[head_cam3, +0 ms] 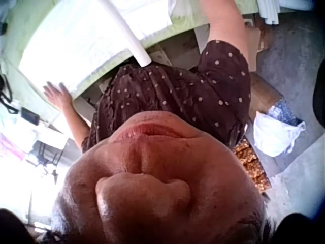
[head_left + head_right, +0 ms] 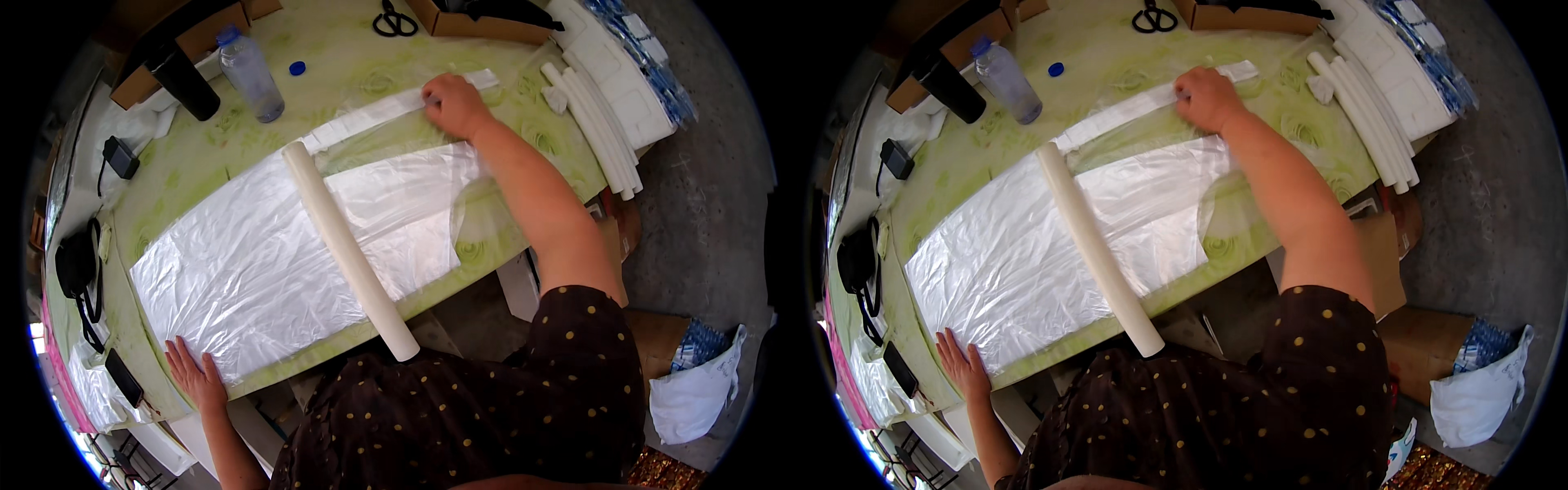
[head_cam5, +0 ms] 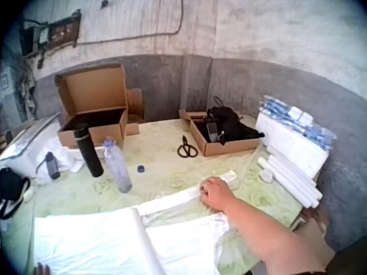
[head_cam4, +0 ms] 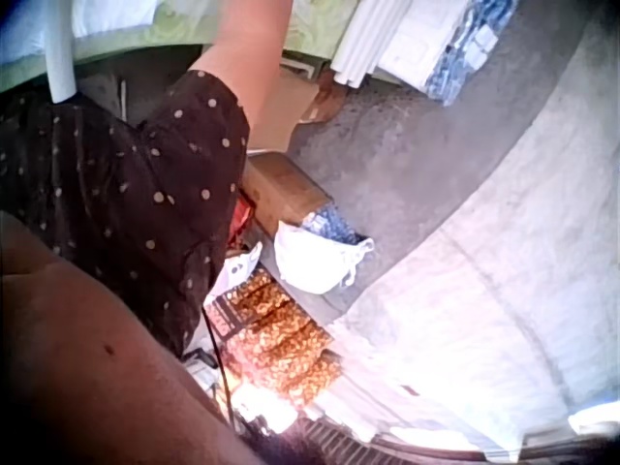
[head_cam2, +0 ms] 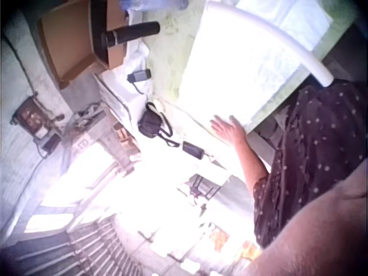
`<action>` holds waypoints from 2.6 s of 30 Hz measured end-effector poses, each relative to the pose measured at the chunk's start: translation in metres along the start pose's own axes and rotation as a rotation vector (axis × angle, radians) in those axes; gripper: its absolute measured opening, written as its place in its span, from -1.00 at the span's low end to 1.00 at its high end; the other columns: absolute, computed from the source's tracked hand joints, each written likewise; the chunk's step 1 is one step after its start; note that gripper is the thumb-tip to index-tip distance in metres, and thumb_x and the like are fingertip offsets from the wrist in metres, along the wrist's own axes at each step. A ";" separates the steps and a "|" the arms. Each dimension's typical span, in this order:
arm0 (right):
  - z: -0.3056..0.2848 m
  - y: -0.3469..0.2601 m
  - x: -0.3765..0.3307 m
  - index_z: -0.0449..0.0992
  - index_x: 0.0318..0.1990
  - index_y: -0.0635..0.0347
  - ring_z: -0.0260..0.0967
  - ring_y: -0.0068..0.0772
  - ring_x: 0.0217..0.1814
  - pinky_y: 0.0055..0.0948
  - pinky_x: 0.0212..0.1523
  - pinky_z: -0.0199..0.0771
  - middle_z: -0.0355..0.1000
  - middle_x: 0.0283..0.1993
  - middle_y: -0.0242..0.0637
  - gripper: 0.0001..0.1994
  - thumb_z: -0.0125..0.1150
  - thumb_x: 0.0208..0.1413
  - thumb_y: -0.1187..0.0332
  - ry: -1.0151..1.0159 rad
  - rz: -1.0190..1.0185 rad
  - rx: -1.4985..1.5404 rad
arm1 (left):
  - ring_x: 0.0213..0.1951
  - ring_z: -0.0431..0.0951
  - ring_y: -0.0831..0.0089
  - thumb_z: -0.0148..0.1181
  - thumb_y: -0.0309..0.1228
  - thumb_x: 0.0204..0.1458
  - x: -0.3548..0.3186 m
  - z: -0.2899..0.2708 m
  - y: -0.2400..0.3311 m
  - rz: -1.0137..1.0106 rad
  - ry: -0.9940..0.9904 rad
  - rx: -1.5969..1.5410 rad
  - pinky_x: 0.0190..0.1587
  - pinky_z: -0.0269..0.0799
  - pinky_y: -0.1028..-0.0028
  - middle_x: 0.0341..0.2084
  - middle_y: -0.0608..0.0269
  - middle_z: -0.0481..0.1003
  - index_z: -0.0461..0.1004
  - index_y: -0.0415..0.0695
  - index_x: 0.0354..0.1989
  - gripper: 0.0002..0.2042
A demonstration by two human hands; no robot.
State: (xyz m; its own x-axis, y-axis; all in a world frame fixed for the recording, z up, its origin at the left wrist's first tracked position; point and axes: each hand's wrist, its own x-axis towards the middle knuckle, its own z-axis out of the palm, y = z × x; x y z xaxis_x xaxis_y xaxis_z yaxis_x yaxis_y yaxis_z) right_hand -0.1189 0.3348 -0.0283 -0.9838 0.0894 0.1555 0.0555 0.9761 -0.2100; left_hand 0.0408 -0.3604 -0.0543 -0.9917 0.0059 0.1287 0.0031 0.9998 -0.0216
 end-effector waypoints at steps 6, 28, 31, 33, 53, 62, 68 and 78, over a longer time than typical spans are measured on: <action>-0.020 0.073 0.007 0.65 -0.14 -0.04 0.41 -0.04 0.14 -0.16 0.16 0.43 0.53 -0.03 -0.20 -0.72 0.21 0.00 0.17 0.275 0.585 -0.170 | 0.48 -0.08 -0.03 0.02 -0.16 0.21 0.005 0.003 -0.001 0.032 0.016 -0.052 0.45 -0.22 0.00 0.48 0.03 -0.01 0.07 -0.02 0.48 -0.35; -0.028 -0.173 -0.271 0.49 0.09 0.22 0.29 -0.03 0.21 -0.20 0.24 0.31 0.34 0.17 -0.04 -0.58 0.30 0.01 0.45 0.153 -0.164 0.707 | 0.42 0.10 0.02 0.30 -0.08 0.09 0.075 -0.046 0.016 0.109 0.175 -0.344 0.43 -0.01 0.13 0.37 0.02 0.20 0.38 0.03 0.29 -0.42; -0.023 -0.214 -0.290 0.49 0.11 0.18 0.30 -0.07 0.19 -0.21 0.20 0.34 0.25 0.25 -0.05 -0.53 0.35 -0.02 0.42 0.113 -0.243 0.642 | 0.49 -0.08 0.05 0.18 0.07 0.14 0.103 -0.030 0.050 0.256 0.098 -0.134 0.48 -0.18 0.04 0.46 0.16 0.06 0.27 0.17 0.38 -0.36; -0.021 -0.234 -0.292 0.47 0.15 0.13 0.31 -0.04 0.19 -0.20 0.18 0.39 0.19 0.29 -0.06 -0.50 0.36 -0.02 0.39 0.028 -0.176 0.655 | 0.52 -0.17 0.09 0.05 0.16 0.17 0.129 -0.011 0.045 0.190 -0.049 -0.113 0.49 -0.25 0.02 0.49 0.19 -0.02 0.21 0.21 0.43 -0.34; 0.004 -0.280 -0.304 0.48 0.09 0.07 0.31 0.10 0.20 -0.17 0.19 0.37 0.07 0.34 0.05 -0.63 0.22 0.10 0.35 -0.004 -0.049 0.672 | 0.49 -0.12 -0.05 0.09 0.10 0.18 0.095 -0.023 0.079 0.267 0.034 -0.203 0.45 -0.28 -0.11 0.47 0.05 0.02 0.19 0.15 0.43 -0.33; -0.006 -0.246 -0.301 0.40 0.23 0.10 0.42 0.06 0.12 -0.20 0.10 0.45 0.23 0.28 0.07 -0.53 0.21 0.17 0.24 0.047 0.148 0.789 | 0.36 0.19 -0.05 0.35 -0.29 0.01 -0.015 -0.087 0.231 0.868 0.006 -0.902 0.36 0.12 0.08 0.29 0.09 0.32 0.43 -0.02 0.23 -0.46; -0.009 -0.230 -0.326 0.55 0.02 0.18 0.45 -0.33 -0.29 -0.38 -0.18 0.49 0.53 -0.12 -0.18 -0.74 0.18 0.20 0.36 -0.056 0.194 0.939 | 0.08 0.48 0.07 0.30 -0.34 0.04 -0.002 -0.084 0.301 0.981 -0.176 -0.748 0.13 0.41 0.23 0.06 0.10 0.50 0.54 -0.09 0.08 -0.61; 0.010 -0.189 -0.354 0.55 -0.03 0.19 0.36 -0.59 -0.33 -0.57 -0.29 0.42 0.43 -0.23 -0.34 -0.77 0.20 0.15 0.50 0.344 0.243 1.084 | -0.11 0.58 0.17 0.31 -0.31 0.01 0.017 -0.065 0.349 0.846 -0.531 -0.420 -0.07 0.51 0.29 -0.10 0.12 0.54 0.57 -0.07 -0.10 -0.72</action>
State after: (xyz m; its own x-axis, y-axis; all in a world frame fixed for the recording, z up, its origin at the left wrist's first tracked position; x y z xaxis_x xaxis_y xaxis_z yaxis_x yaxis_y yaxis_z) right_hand 0.2173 0.1161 -0.0536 -0.8596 0.4624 0.2172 -0.1028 0.2600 -0.9601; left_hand 0.0334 -0.0102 0.0049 -0.5762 0.7882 -0.2161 0.6564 0.6038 0.4523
